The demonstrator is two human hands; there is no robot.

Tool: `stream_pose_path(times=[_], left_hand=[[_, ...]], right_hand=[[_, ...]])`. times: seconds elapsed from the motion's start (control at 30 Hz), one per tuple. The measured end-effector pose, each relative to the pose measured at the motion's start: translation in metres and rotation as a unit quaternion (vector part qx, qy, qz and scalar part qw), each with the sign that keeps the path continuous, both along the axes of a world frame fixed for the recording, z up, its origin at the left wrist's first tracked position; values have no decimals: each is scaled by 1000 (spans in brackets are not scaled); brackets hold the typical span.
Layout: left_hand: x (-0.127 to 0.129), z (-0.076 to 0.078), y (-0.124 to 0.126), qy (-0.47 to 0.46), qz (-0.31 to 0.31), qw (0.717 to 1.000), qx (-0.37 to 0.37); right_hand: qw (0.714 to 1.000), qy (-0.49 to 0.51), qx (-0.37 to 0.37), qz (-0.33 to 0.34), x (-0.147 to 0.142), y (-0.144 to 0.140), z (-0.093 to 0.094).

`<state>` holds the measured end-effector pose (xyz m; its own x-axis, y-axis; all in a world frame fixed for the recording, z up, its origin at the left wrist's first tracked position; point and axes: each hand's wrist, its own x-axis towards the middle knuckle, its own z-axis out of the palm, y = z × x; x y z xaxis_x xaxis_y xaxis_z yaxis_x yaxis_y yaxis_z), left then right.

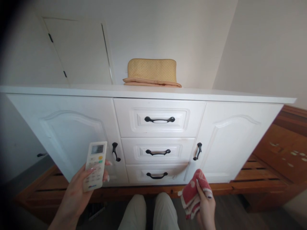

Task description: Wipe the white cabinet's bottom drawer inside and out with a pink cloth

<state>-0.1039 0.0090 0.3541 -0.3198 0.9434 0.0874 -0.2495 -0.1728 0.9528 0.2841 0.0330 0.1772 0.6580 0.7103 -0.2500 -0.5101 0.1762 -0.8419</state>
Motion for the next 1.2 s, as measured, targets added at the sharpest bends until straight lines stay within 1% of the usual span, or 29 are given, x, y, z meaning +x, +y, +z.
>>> stream_pose_path(times=[0.07,0.27,0.4,0.57,0.8,0.9,1.03,1.2], left_hand=[[3,-1,-2,-26,-9,1000,10],[8,-6,-5,-74,-24,997,14],[12,-5,-5,-80,-29,996,10],[15,-6,-3,-82,-23,996,11],[13,-15,-2,-102,-30,994,3],[15,-16,-2,-131,-21,991,-7],[17,-18,-1,-173,-8,984,-38],[18,-20,1,-192,-14,980,-41]], right_hand=[[1000,16,-7,-2,-1,0,-2],[1000,7,-9,-2,-1,0,-9],[1000,22,-21,3,1,-3,-15],[1000,-20,-10,15,1,-4,-19],[999,4,-34,9,2,-8,-19],[999,0,-34,7,5,-12,-21],[999,-7,-39,0,8,-15,-25],[998,43,-46,10,13,-19,-28]])
